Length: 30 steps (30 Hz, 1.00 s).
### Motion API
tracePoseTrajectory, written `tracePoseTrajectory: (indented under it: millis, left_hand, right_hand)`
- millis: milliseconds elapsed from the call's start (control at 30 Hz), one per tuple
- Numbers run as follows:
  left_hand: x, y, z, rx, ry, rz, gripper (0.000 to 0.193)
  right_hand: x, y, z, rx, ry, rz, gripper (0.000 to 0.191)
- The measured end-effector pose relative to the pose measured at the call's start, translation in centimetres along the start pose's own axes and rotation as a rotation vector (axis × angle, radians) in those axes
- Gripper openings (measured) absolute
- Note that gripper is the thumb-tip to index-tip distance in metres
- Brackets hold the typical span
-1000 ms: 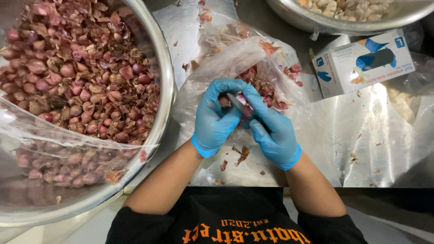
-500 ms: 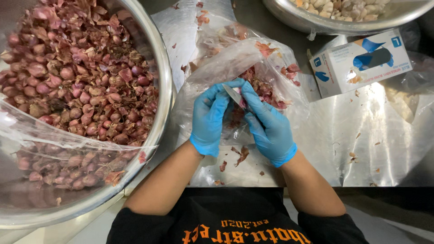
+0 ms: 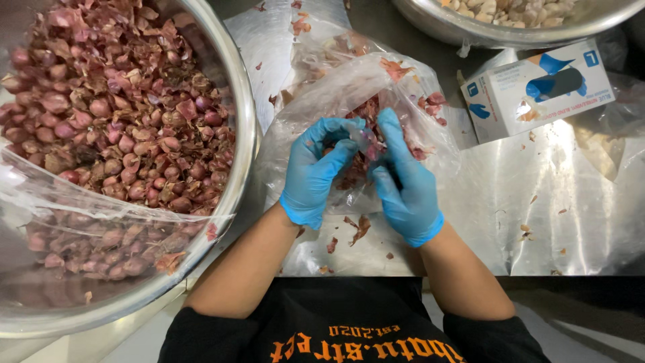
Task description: The person, wearing blue gloves, trims and peels shallots one at a time with a small paring knife at a stainless steel prep table, discarding the skins onto the table and setting peeled shallots aside. Large bowls of unpeeled shallots, garlic, and shredded carrot surround the work area.
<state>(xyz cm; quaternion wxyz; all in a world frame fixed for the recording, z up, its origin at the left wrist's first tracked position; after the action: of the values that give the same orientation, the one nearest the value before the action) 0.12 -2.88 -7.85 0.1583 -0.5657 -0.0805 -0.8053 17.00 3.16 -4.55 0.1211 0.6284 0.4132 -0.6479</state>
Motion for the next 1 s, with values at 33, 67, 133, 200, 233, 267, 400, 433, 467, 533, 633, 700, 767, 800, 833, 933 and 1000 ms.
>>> tracePoseTrajectory:
  millis: [33, 67, 133, 200, 233, 267, 400, 433, 467, 533, 633, 700, 767, 800, 833, 933, 1000]
  left_hand:
    - [-0.2, 0.1, -0.1, -0.004, 0.031, -0.01, 0.02]
    - [-0.4, 0.1, -0.3, -0.005, 0.003, 0.007, 0.02]
    - [-0.8, 0.2, -0.3, -0.005, -0.05, 0.038, 0.021]
    - [-0.8, 0.2, -0.3, -0.002, -0.071, 0.048, 0.021]
    - [-0.6, 0.2, -0.2, 0.001, -0.084, 0.055, 0.021]
    - [-0.4, 0.1, -0.1, -0.01, -0.072, 0.046, 0.018]
    - [0.1, -0.1, -0.5, -0.09, -0.052, -0.037, 0.01]
    - [-0.3, -0.2, -0.7, -0.116, -0.054, -0.07, 0.009]
    - [-0.6, -0.2, -1.1, -0.118, -0.054, -0.082, 0.01]
    - [-1.4, -0.1, -1.7, -0.12, -0.057, -0.107, 0.012]
    - [-0.6, 0.3, -1.8, -0.093, -0.251, -0.036, 0.021]
    - [2.0, 0.4, -0.6, 0.045, -0.374, 0.058, 0.021]
    - [5.6, -0.6, 1.0, 0.141, -0.38, 0.153, 0.021]
    - [7.3, -1.6, 1.6, 0.169, -0.324, 0.184, 0.02]
    - [8.7, -2.9, 2.0, 0.201, -0.264, 0.205, 0.02]
    - [11.0, -9.5, 0.1, 0.525, -0.132, 0.349, 0.014]
    - [11.9, -14.2, -2.2, 0.657, -0.103, 0.372, 0.014]
  right_hand:
    - [0.0, 0.0, 0.0, -0.007, 0.025, -0.006, 0.068]
    - [0.1, -0.1, 0.1, -0.015, 0.05, -0.01, 0.067]
    - [0.1, 0.0, 0.1, -0.026, 0.085, -0.014, 0.065]
    - [0.0, 0.0, 0.1, -0.031, 0.108, -0.02, 0.062]
    - [-0.1, 0.0, 0.0, -0.034, 0.108, 0.001, 0.062]
    - [-0.1, -0.1, 0.0, -0.039, 0.107, 0.018, 0.061]
    - [-0.2, 0.0, 0.0, -0.039, 0.087, -0.041, 0.056]
    - [-0.2, 0.0, 0.0, -0.027, 0.096, -0.056, 0.055]
    - [-0.2, 0.1, 0.0, -0.017, 0.105, -0.071, 0.055]
    - [-0.2, 0.3, 0.1, 0.034, 0.0, 0.044, 0.053]
    - [0.1, 0.5, 0.0, 0.122, -0.22, 0.278, 0.053]
    - [0.4, 0.3, 0.0, 0.141, -0.215, 0.203, 0.053]
    - [0.8, 0.2, -0.1, 0.171, -0.303, 0.192, 0.053]
    - [0.9, 0.3, -0.1, 0.189, -0.35, 0.201, 0.054]
    - [1.1, 0.4, -0.2, 0.193, -0.366, 0.192, 0.053]
    - [1.4, 0.5, -0.2, 0.177, -0.355, 0.17, 0.052]
    - [1.6, 0.2, -0.1, 0.165, -0.252, 0.138, 0.053]
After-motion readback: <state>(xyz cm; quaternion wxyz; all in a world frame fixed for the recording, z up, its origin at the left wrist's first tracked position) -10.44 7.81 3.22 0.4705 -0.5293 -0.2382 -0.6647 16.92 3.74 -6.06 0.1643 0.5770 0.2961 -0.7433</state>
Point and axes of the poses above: each hand's wrist, its own y-axis away from the middle knuckle, its own z-axis out of the palm, x = y × z, the point moved 1 cm from there along -y, towards the middle knuckle, and after that the axes turned 15 degrees about -y, right-handed, at the moved point
